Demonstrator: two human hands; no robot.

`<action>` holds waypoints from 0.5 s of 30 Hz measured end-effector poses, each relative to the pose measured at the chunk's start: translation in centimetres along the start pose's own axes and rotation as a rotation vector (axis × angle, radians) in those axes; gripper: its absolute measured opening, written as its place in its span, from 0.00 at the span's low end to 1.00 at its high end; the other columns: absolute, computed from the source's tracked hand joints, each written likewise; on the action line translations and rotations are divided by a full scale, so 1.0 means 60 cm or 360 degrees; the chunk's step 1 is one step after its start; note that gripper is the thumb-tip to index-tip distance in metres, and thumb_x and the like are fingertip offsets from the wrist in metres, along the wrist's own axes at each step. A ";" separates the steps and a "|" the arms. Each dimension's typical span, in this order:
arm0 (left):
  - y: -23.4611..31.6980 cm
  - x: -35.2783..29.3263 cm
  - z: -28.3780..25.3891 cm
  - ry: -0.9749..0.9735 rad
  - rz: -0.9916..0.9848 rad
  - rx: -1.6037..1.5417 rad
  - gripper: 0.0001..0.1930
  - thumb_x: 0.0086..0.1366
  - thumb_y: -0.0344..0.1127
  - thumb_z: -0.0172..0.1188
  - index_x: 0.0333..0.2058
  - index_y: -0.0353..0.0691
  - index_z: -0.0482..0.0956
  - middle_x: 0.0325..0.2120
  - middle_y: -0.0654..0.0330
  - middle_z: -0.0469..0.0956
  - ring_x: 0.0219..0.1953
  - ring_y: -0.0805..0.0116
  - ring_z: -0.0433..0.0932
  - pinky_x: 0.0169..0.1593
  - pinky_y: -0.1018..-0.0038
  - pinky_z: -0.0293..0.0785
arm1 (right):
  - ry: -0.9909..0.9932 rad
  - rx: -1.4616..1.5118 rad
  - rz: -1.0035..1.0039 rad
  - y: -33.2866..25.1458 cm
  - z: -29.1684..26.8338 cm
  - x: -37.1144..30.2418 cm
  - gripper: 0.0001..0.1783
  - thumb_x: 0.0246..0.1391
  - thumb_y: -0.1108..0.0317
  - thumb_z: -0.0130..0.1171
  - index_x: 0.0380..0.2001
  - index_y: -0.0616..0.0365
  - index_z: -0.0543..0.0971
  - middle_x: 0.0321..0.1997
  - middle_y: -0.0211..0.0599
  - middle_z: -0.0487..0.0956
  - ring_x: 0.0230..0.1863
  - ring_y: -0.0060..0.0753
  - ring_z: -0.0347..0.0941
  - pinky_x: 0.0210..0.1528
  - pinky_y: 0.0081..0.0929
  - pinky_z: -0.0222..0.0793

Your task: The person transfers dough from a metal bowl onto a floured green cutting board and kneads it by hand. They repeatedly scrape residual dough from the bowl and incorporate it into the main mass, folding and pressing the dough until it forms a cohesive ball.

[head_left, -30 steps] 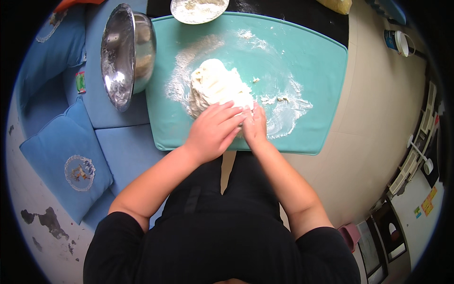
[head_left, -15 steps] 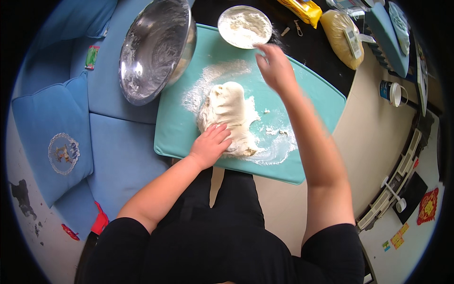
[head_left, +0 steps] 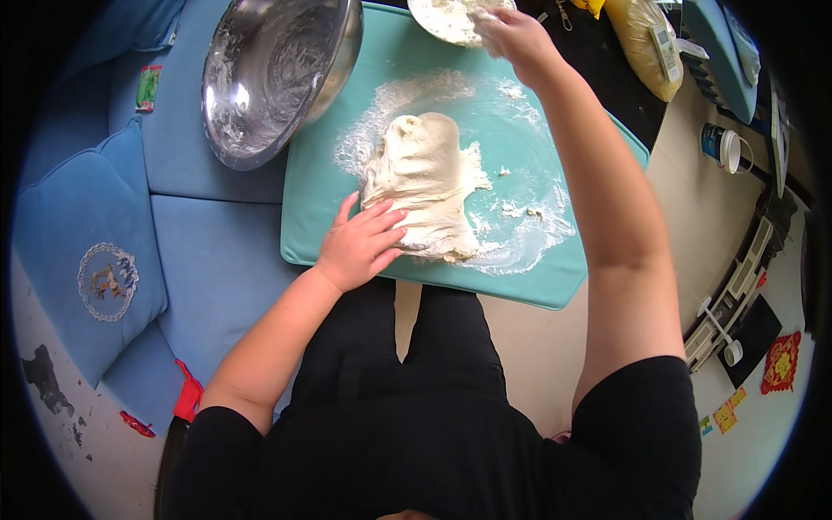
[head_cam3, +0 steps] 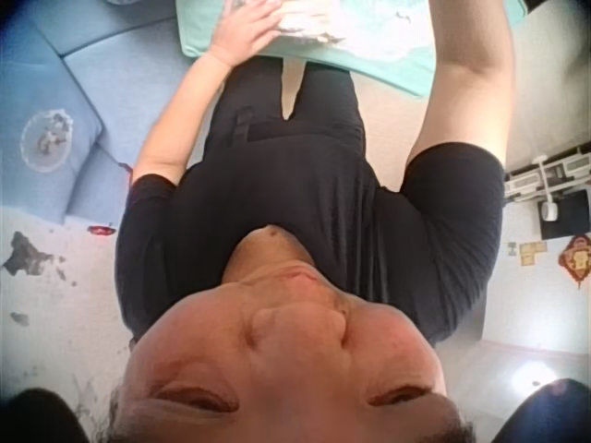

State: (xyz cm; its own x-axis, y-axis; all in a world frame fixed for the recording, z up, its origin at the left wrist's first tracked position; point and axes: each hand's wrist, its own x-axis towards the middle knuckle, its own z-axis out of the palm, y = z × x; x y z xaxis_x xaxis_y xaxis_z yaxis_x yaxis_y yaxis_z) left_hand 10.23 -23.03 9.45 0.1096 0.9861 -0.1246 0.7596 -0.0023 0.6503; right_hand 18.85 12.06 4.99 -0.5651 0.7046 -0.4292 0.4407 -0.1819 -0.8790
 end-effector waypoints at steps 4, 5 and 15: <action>0.053 0.037 -0.021 0.0263 0.0060 0.0059 0.06 0.49 0.35 0.61 0.29 0.47 0.78 0.36 0.67 0.78 0.43 0.63 0.73 0.48 0.61 0.63 | -0.0151 0.0438 0.0323 0.000 -0.036 -0.139 0.17 0.52 0.66 0.54 0.44 0.64 0.73 0.32 0.31 0.73 0.31 0.20 0.67 0.31 0.16 0.64; 0.069 0.055 -0.024 0.0272 0.0087 0.0024 0.06 0.48 0.34 0.61 0.28 0.46 0.78 0.33 0.66 0.78 0.40 0.63 0.73 0.45 0.63 0.64 | -0.0109 0.0467 0.0431 0.020 -0.039 -0.171 0.16 0.52 0.67 0.54 0.43 0.62 0.73 0.30 0.30 0.73 0.30 0.19 0.67 0.30 0.15 0.63; 0.095 0.282 0.104 -0.0056 -0.0240 0.0242 0.13 0.53 0.34 0.57 0.37 0.36 0.72 0.37 0.50 0.72 0.39 0.52 0.72 0.43 0.63 0.70 | 0.0239 0.0464 0.0590 0.116 -0.063 -0.332 0.10 0.54 0.67 0.50 0.38 0.58 0.74 0.25 0.26 0.72 0.23 0.16 0.63 0.24 0.15 0.58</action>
State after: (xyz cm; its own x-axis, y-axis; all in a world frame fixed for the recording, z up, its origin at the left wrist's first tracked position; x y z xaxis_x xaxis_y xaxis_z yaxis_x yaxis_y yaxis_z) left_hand 20.43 -7.40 6.40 0.0075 0.9709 -0.2395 0.8569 0.1172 0.5020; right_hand 35.79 -0.65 8.17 -0.2911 0.6432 -0.7082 0.3675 -0.6083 -0.7035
